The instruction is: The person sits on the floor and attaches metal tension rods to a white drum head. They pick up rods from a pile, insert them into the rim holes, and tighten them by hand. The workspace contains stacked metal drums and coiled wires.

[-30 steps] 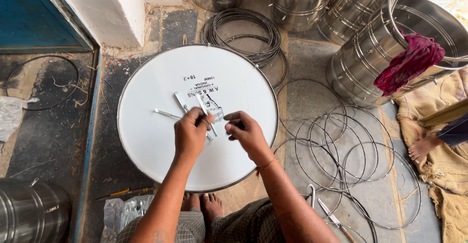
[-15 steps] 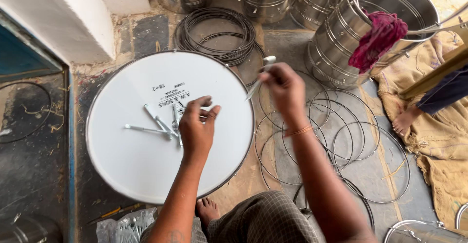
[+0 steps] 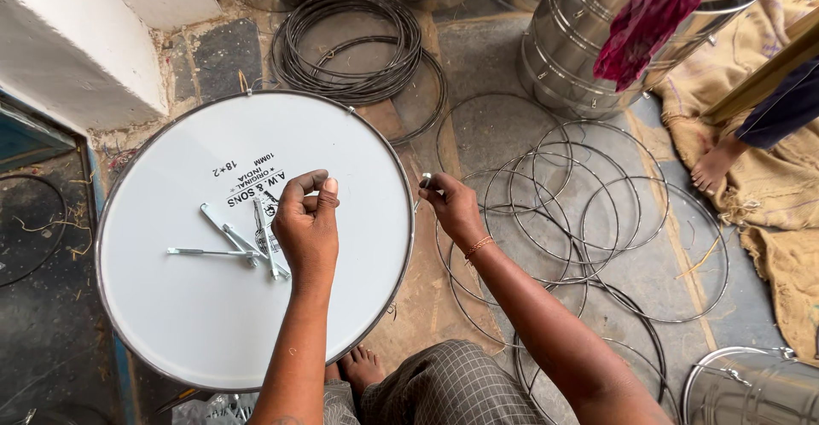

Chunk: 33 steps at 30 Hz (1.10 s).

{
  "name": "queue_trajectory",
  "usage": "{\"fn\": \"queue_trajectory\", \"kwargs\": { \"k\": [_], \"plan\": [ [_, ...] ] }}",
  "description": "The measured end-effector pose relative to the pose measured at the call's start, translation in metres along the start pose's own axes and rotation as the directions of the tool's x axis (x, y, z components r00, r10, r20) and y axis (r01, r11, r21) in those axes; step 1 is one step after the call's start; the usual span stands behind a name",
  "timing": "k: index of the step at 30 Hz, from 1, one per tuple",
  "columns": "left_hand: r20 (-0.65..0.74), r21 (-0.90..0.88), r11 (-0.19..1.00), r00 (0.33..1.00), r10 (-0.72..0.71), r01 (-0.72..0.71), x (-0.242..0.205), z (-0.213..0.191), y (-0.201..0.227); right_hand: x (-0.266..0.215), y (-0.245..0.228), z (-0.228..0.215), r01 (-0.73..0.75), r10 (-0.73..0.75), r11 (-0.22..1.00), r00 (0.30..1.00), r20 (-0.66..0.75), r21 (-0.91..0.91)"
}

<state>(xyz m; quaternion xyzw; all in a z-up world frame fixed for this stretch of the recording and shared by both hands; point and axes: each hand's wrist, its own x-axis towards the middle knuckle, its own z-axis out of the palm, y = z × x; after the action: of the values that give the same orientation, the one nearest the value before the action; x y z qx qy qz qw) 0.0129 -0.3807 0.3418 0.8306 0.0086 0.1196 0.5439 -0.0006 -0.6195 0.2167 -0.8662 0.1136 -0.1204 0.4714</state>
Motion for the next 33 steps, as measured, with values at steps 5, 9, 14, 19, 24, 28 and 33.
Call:
{"fn": "queue_trajectory", "kwargs": {
  "k": [5, 9, 14, 19, 24, 28, 33],
  "plan": [
    [0.004, 0.016, 0.999, 1.000, 0.031, -0.031, 0.000, 0.008, -0.006, -0.001, 0.006, 0.005, 0.124, -0.123, 0.989, 0.992, 0.020, -0.085],
    [0.078, 0.081, 0.992, 0.993, 0.089, -0.095, -0.006, 0.023, -0.011, -0.004, 0.004, 0.006, 0.189, -0.174, 0.972, 0.978, 0.119, -0.136],
    [0.305, 0.245, 0.949, 0.945, 0.116, -0.196, -0.024, 0.046, -0.015, -0.002, 0.002, 0.002, 0.382, -0.366, 0.902, 0.924, 0.114, -0.200],
    [0.415, 0.426, 0.842, 0.899, 0.141, -0.329, -0.037, 0.071, -0.014, 0.005, 0.001, -0.002, 0.448, -0.416, 0.850, 0.893, 0.168, -0.276],
    [0.559, 0.614, 0.658, 0.829, 0.028, -0.436, -0.047, 0.087, -0.006, 0.008, -0.003, -0.008, 0.406, -0.344, 0.870, 0.907, 0.244, -0.280],
    [0.578, 0.634, 0.615, 0.816, 0.026, -0.469, -0.050, 0.087, -0.002, 0.003, 0.030, -0.003, -0.109, 0.092, 0.993, 0.948, 0.305, 0.040],
    [0.582, 0.642, 0.594, 0.813, 0.033, -0.484, -0.050, 0.092, -0.005, -0.012, 0.105, 0.032, -0.557, 0.336, 0.678, 0.815, 0.472, 0.480]
  ]
}}
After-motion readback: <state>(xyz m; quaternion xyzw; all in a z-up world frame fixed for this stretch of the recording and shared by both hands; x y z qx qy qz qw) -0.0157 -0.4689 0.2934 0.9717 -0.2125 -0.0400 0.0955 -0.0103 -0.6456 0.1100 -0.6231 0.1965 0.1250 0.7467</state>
